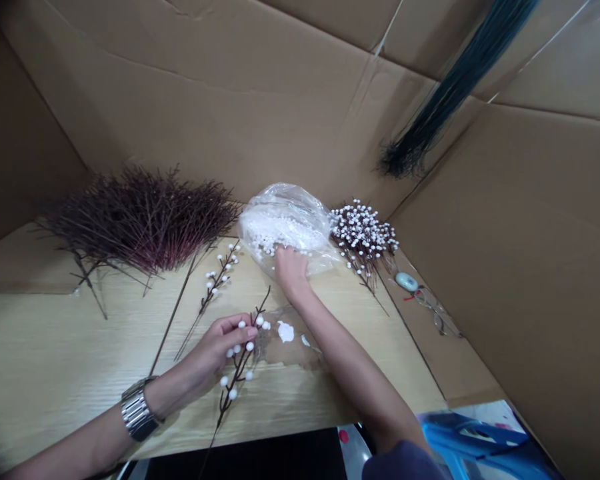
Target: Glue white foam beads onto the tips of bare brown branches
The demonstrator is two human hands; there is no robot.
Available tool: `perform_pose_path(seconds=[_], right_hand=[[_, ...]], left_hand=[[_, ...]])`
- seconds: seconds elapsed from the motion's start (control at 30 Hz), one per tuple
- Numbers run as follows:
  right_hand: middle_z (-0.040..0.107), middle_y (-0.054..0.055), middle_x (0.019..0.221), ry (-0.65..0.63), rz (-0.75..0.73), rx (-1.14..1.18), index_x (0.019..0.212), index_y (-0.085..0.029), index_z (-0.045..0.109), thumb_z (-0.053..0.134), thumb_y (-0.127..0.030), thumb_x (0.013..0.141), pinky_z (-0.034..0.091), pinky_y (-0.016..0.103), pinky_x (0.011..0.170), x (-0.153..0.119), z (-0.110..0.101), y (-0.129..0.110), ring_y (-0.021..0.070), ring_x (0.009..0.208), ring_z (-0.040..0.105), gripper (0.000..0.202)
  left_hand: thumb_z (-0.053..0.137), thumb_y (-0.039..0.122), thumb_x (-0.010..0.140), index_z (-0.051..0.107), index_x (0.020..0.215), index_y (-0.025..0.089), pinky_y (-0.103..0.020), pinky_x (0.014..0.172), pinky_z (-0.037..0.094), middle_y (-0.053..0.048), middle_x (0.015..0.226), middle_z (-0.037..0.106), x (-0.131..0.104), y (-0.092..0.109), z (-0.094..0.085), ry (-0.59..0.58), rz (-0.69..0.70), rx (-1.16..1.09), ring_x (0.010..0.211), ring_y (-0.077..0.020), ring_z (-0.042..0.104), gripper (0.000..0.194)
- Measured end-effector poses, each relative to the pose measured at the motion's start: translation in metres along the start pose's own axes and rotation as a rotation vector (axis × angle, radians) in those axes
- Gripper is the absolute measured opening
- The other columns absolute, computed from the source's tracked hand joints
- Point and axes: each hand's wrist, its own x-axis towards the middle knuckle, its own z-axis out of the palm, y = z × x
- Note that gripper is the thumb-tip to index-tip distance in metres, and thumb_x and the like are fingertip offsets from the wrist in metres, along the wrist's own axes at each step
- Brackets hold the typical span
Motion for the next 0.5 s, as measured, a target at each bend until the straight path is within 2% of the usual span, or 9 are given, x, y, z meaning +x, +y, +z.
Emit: perform_pose_path(seconds=[0.2, 0.33, 0.5], right_hand=[[0.066, 0.01, 0.125, 0.015, 0.043, 0.04, 0.126, -0.016, 0.062, 0.064, -0.035, 0.098, 0.059, 0.045, 0.09, -0.0016, 0.0022, 0.0001, 0.0237, 0.107, 0.068, 0.034], [0.066, 0.01, 0.125, 0.02, 0.068, 0.08, 0.128, -0.016, 0.061, 0.063, -0.035, 0.098, 0.059, 0.045, 0.09, -0.0004, 0.0043, 0.0025, 0.0236, 0.107, 0.068, 0.035], [0.067, 0.009, 0.122, 0.027, 0.07, 0.141, 0.128, -0.016, 0.06, 0.06, -0.034, 0.1, 0.058, 0.045, 0.091, -0.0059, -0.0003, 0.0043, 0.023, 0.105, 0.068, 0.033]], left_hand=[[0.082, 0.028, 0.076, 0.067, 0.067, 0.017, -0.025, 0.062, 0.037, 0.001, 0.068, 0.061, -0.0003, -0.0009, 0.0001, 0.017, -0.036, 0.008, 0.065, -0.0139, 0.051, 0.021], [0.082, 0.03, 0.078, 0.064, 0.064, 0.018, -0.024, 0.06, 0.037, 0.002, 0.065, 0.059, -0.0004, -0.0011, -0.0002, 0.011, -0.035, 0.011, 0.063, -0.013, 0.049, 0.026], [0.082, 0.029, 0.079, 0.063, 0.065, 0.017, -0.023, 0.056, 0.035, 0.003, 0.063, 0.058, 0.0006, -0.0038, -0.0015, 0.016, -0.06, 0.003, 0.06, -0.0122, 0.048, 0.026]])
